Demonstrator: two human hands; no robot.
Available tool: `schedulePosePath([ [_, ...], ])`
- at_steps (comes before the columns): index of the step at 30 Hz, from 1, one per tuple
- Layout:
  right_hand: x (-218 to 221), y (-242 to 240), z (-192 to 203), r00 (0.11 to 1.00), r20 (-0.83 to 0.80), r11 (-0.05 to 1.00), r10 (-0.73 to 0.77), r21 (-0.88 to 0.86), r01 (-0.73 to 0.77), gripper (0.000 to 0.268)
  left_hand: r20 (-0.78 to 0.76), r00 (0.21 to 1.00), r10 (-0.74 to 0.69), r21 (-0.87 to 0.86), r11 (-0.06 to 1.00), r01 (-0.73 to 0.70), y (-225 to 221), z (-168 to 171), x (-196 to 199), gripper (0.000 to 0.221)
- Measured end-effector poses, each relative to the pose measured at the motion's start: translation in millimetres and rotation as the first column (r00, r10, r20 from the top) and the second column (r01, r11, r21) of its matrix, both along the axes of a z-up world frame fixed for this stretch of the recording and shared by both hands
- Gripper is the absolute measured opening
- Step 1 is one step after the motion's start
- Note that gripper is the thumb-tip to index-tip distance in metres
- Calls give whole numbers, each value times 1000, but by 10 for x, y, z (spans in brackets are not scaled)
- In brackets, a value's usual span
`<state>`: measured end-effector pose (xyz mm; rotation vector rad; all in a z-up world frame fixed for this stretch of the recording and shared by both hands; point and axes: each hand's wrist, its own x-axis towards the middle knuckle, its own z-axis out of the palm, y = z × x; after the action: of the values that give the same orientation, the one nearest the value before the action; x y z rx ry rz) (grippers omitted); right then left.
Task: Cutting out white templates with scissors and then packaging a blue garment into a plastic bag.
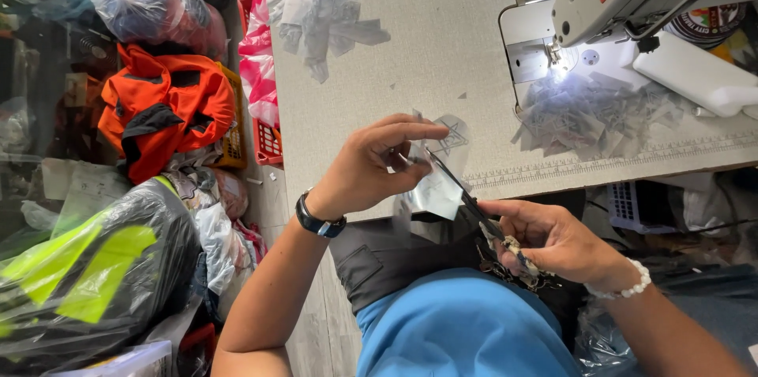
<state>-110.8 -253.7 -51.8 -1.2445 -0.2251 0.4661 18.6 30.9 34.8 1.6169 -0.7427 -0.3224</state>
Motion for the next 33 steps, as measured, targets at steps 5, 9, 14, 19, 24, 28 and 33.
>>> schedulePosePath([
  [5, -15, 85, -2, 1000, -4, 997, -31, 70, 31, 79, -74, 997, 29, -24, 999, -31, -69, -18, -69, 56],
  [9, -29, 118, -29, 999, -8, 994, -48, 95, 48, 80, -102, 994, 36, -28, 999, -39, -100, -36, -95, 57],
  [14, -72, 191, -49, 996, 21, 989, -81, 127, 78, 76, -113, 993, 42, -35, 998, -46, -127, -66, -103, 58],
  [19, -165, 277, -215, 986, 3, 971, -168, 170, 166, 78, -108, 984, 140, -88, 985, -150, -218, -174, -144, 64],
  [24, -242, 369, -312, 974, 10, 957, -226, 189, 220, 74, -146, 974, 171, -117, 975, -188, -258, -245, -192, 64],
  [28, -266, 489, 57, 967, -36, 966, -253, 53, 255, 61, -63, 980, 190, -151, 969, -198, -305, -246, -251, 64],
  [33, -285, 516, -68, 960, -7, 956, -280, 92, 279, 63, -97, 971, 219, -190, 953, -234, -350, -329, -315, 64],
])
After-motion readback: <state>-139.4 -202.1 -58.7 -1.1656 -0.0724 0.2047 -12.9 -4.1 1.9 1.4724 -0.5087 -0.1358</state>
